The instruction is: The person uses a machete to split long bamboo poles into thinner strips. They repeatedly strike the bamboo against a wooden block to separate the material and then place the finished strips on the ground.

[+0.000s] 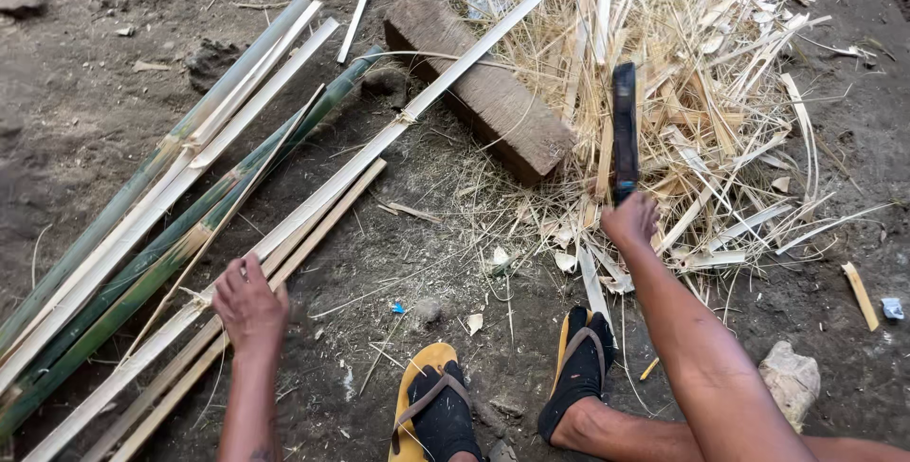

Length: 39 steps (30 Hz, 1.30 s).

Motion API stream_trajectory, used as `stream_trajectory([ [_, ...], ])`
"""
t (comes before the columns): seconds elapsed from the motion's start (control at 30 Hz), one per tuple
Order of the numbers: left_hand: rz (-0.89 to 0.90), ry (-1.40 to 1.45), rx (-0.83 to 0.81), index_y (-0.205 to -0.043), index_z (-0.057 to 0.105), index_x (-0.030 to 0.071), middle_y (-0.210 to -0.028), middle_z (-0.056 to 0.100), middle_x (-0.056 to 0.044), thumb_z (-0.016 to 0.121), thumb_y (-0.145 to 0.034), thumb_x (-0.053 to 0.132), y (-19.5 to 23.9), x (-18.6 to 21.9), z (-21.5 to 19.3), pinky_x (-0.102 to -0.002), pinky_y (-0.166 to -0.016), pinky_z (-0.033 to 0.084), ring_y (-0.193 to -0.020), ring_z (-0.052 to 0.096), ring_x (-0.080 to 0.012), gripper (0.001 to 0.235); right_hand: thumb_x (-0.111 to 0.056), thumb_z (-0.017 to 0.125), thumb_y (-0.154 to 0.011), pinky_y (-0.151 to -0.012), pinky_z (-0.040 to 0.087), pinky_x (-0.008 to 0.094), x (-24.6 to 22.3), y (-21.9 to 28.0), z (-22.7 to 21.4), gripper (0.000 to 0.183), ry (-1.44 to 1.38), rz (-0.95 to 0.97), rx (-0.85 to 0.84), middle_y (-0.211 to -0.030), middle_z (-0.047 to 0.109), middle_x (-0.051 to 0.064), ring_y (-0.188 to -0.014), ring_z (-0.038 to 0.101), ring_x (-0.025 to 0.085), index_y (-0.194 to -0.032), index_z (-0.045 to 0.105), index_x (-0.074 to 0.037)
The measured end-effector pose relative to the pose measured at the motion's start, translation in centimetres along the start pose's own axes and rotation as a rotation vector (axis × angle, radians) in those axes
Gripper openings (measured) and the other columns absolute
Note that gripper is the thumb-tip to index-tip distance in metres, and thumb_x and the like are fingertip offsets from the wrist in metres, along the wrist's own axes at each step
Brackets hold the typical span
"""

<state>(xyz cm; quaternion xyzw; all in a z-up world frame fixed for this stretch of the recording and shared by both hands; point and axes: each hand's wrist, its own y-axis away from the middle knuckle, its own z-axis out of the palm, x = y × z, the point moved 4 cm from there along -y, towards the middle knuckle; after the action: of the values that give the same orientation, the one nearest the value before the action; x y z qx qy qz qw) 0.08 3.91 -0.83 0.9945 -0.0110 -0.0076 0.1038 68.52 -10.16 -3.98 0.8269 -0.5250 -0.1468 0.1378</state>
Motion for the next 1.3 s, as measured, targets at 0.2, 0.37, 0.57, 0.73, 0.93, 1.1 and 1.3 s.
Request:
stream_trajectory([
  [0.2,-0.097,-0.146,-0.106,-0.103,0.072,0.014,-0.086,0.073,-0.005,0.062,-0.108,0.024,-5.2,1.4,-0.9,-0.038,-0.099,0.045,-0.086,0.066,-0.0197,0.015,-0.014,0.077,-0.080,-0.110,0.036,0.058,1.6,0.5,0.7,0.087,-0.025,-0.062,0.132,-0.139,0.051,0.019,-0.134,0.045,0.035,-0.152,0.030,-0.004],
  [0.37,0.155,0.027,0.007,-0.087,0.068,0.014,-0.070,0.069,-0.004,0.071,-0.096,0.034,-3.8,8.5,-6.2,-0.040,-0.086,0.046,-0.064,0.064,-0.0192,0.022,-0.027,0.075,-0.081,-0.084,0.052,0.052,0.6,1.2,-3.1,0.067,-0.220,0.036,-0.038,-0.111,0.061,0.020,-0.098,0.063,0.033,-0.132,0.041,0.000],
  [0.57,0.290,0.409,0.200,-0.108,0.071,0.003,-0.087,0.073,-0.011,0.074,-0.094,0.027,-2.1,18.9,-10.8,-0.034,-0.053,0.055,-0.065,0.067,-0.0189,0.028,-0.039,0.062,-0.097,-0.059,0.054,0.042,-3.0,5.9,-6.5,0.049,-0.484,-0.154,-0.094,-0.096,0.063,0.014,-0.071,0.061,0.023,-0.124,0.050,0.000],
  [0.73,0.357,0.359,0.290,-0.109,0.071,0.001,-0.093,0.075,-0.016,0.075,-0.090,0.028,0.2,22.4,-12.3,-0.034,-0.065,0.059,-0.076,0.072,-0.0235,0.034,-0.039,0.050,-0.102,-0.063,0.057,0.040,-8.4,4.9,-10.0,0.047,-0.271,-0.365,-0.231,-0.097,0.065,0.014,-0.072,0.065,0.022,-0.137,0.046,-0.008],
  [0.93,0.351,0.365,0.260,-0.111,0.070,0.001,-0.090,0.074,-0.016,0.070,-0.091,0.027,1.7,22.8,-9.5,-0.038,-0.061,0.057,-0.073,0.071,-0.0243,0.032,-0.043,0.041,-0.110,-0.059,0.053,0.037,-8.9,1.8,-12.0,0.045,0.323,-0.506,-0.123,-0.090,0.067,0.012,-0.070,0.062,0.022,-0.140,0.044,-0.009],
  [1.1,0.213,0.377,0.073,-0.110,0.070,0.004,-0.087,0.073,-0.013,0.064,-0.099,0.025,2.9,19.8,-8.4,-0.040,-0.058,0.056,-0.067,0.069,-0.0254,0.024,-0.045,0.044,-0.107,-0.066,0.053,0.039,-3.2,-0.2,-12.5,0.045,0.366,-0.423,-0.210,-0.090,0.070,0.010,-0.074,0.066,0.024,-0.139,0.047,-0.014],
  [1.3,0.304,0.487,0.323,-0.119,0.070,-0.001,-0.093,0.072,-0.015,0.070,-0.090,0.025,2.9,15.6,-11.2,-0.040,-0.066,0.056,-0.074,0.068,-0.0257,0.039,-0.052,0.048,-0.104,-0.097,0.051,0.052,3.5,-3.0,-15.6,0.049,0.303,-0.256,-0.045,-0.109,0.069,0.019,-0.106,0.068,0.036,-0.139,0.050,-0.018],
])
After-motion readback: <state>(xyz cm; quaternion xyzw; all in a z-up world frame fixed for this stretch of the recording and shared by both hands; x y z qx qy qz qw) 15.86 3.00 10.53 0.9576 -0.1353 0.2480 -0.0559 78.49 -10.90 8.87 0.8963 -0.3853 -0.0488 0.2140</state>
